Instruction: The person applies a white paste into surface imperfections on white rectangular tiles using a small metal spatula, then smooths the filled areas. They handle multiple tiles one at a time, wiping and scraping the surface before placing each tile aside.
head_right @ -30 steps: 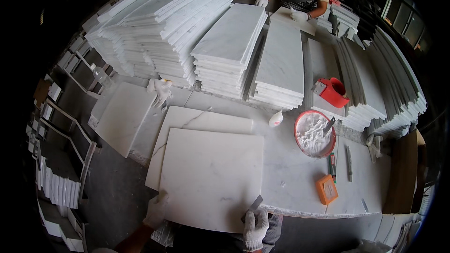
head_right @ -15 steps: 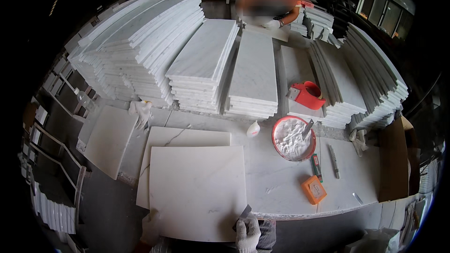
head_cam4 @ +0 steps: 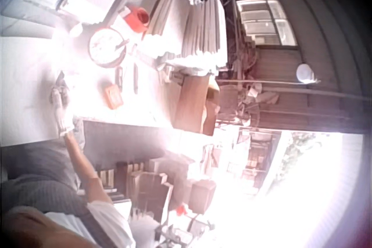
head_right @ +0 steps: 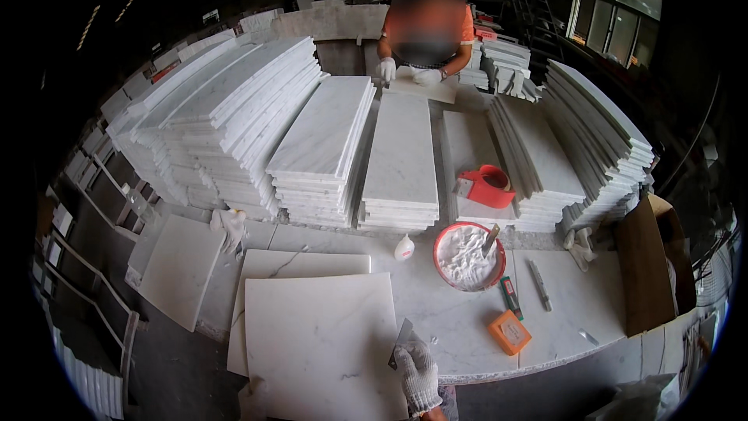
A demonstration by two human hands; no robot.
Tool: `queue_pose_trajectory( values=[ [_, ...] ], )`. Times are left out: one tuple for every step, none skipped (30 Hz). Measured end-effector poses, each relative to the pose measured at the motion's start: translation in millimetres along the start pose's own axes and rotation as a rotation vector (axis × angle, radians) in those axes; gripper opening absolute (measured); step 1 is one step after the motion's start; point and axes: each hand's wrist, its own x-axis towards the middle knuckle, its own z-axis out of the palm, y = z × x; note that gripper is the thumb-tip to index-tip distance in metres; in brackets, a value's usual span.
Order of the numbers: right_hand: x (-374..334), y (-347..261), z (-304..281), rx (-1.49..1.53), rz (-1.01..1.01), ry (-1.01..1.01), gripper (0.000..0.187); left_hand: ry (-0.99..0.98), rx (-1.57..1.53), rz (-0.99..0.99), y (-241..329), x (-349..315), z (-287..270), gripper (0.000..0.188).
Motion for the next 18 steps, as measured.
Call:
queue_pose_trajectory(
  values=[
    [4, -1, 3, 0.040, 0.059, -0.033, 0.018, 0.001, -0.002, 0.016, -3, 3, 0, 0.025],
    [8, -6, 7, 0.080, 0.120, -0.068, 0.017, 0.003, -0.006, 0.031, -6, 4, -1, 0.026],
    [11, -10, 10, 0.121, 0.180, -0.102, 0.016, 0.005, -0.012, 0.048, -11, 6, -3, 0.026],
    [14, -13, 14, 0.056, 0.176, -0.120, 0.016, 0.009, -0.019, 0.071, -16, 8, -5, 0.026],
    [15, -13, 18, -0.010, 0.176, -0.138, 0.016, 0.014, -0.033, 0.095, -25, 10, -8, 0.026],
    [17, -16, 23, -0.076, 0.176, -0.159, 0.016, 0.018, -0.046, 0.122, -33, 14, -12, 0.027],
    [16, -18, 27, -0.115, 0.151, -0.137, 0.016, 0.021, -0.055, 0.136, -33, 10, -12, 0.027],
    [16, -21, 32, -0.154, 0.127, -0.119, 0.016, 0.022, -0.065, 0.153, -33, 9, -11, 0.027],
    [16, -25, 36, -0.194, 0.101, -0.105, 0.015, 0.017, -0.041, 0.152, -31, 9, -11, 0.025],
    [13, -25, 39, -0.142, 0.087, -0.061, 0.016, 0.012, -0.014, 0.144, -14, -1, -5, 0.023],
    [11, -26, 42, -0.088, 0.070, -0.025, 0.017, 0.021, 0.010, 0.139, 6, -7, 1, 0.021],
    [9, -26, 46, -0.032, 0.057, 0.004, 0.017, 0.004, 0.020, 0.151, 8, -8, 1, 0.021],
    [11, -19, 46, -0.043, -0.002, 0.094, 0.019, -0.020, 0.030, 0.161, 7, -6, 1, 0.021],
    [10, -14, 44, -0.069, -0.018, 0.078, 0.020, -0.029, 0.081, 0.134, 16, -11, 0, 0.022],
    [14, -13, 44, -0.085, -0.055, 0.067, 0.020, -0.046, 0.126, 0.126, 24, -13, -1, 0.023],
    [13, -11, 47, -0.103, -0.058, 0.070, 0.020, -0.060, 0.271, 0.197, 4, -4, -16, 0.027],
    [12, -12, 46, -0.124, -0.070, 0.093, 0.019, -0.073, 0.462, 0.202, 13, -6, -20, 0.028],
    [12, -13, 46, -0.150, -0.084, 0.124, 0.019, -0.095, 0.650, 0.203, 34, -11, -23, 0.029]
  ],
)
